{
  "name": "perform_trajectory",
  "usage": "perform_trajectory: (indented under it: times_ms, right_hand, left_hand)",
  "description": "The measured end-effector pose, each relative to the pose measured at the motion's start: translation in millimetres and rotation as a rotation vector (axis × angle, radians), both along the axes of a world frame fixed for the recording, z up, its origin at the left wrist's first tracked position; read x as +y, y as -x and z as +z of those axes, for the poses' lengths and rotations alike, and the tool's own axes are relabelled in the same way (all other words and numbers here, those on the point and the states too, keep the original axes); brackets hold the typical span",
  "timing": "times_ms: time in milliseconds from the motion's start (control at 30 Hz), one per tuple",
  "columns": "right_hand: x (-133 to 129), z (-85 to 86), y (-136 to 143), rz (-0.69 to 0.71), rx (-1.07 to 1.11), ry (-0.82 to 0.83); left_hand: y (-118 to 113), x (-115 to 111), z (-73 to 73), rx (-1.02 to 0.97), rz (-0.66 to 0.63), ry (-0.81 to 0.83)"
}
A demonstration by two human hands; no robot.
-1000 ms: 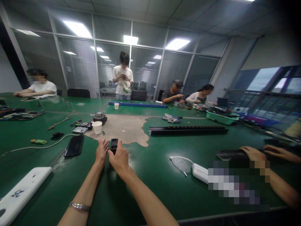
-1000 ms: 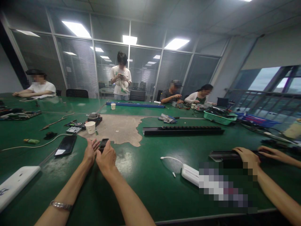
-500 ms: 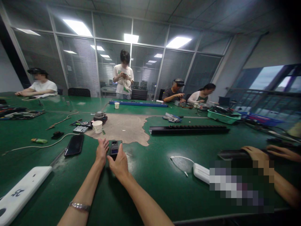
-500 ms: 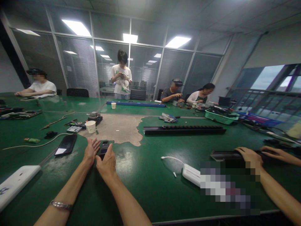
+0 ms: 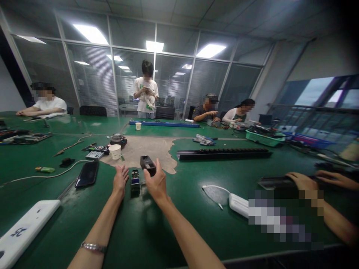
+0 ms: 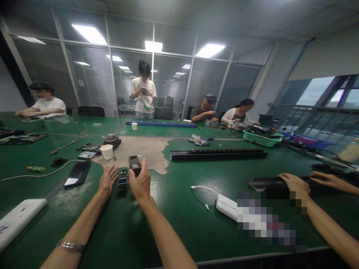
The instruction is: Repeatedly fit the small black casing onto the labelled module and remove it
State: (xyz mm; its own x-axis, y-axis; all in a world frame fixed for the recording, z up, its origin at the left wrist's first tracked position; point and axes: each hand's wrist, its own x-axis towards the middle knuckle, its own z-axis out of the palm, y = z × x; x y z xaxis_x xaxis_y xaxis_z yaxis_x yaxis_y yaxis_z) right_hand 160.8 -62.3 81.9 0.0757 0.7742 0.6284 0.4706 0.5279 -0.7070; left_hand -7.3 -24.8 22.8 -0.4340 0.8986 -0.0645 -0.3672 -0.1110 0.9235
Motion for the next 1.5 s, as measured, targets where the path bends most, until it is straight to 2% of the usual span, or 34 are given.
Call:
perform_trajectory:
  times_ms: [133,267,500,733,867,1033,1200,1367,1500]
  right_hand:
    - [6.1,-22.7,-48.8,-0.160,-0.001,0.077]
    - [4.7,-46.7,-75.4,-0.209,-0.048,0.115]
    - [-1.9,-65.5,-77.6,-0.207,-0.184,0.169]
    - [-4.1,-65.6,-77.7,-0.226,-0.193,0.126]
    - [-5.5,-62.3,-78.3,-0.196,-0.180,0.198]
    - [-10.2,-38.6,-59.8,-0.126,-0.104,0.208]
    - [-11.0,-12.9,-14.1,-0.045,-0.060,0.148]
    - [-10.1,-11.5,26.5,-0.023,-0.100,0.150]
    - [-12.6,-14.4,40.6,-0.038,-0.162,0.182]
  left_hand:
    - [-1.6,-0.9,1.7,0.006,0.003,0.008]
    - [-2.3,-0.6,1.4,0.014,0.005,0.006]
    - [-4.1,-3.3,4.0,0.007,0.020,0.015]
    - [-2.3,-2.4,2.2,-0.007,0.006,0.011]
    - [-1.6,-1.7,0.3,-0.008,0.007,0.010]
    - [-1.9,-1.5,-0.3,-0.001,0.003,0.011]
    - [-3.2,-2.4,1.8,0.001,0.012,0.002]
    - [-3.6,-4.1,3.6,-0.003,0.008,0.002]
    - [-3.3,-4.1,3.4,-0.013,0.006,-0.009]
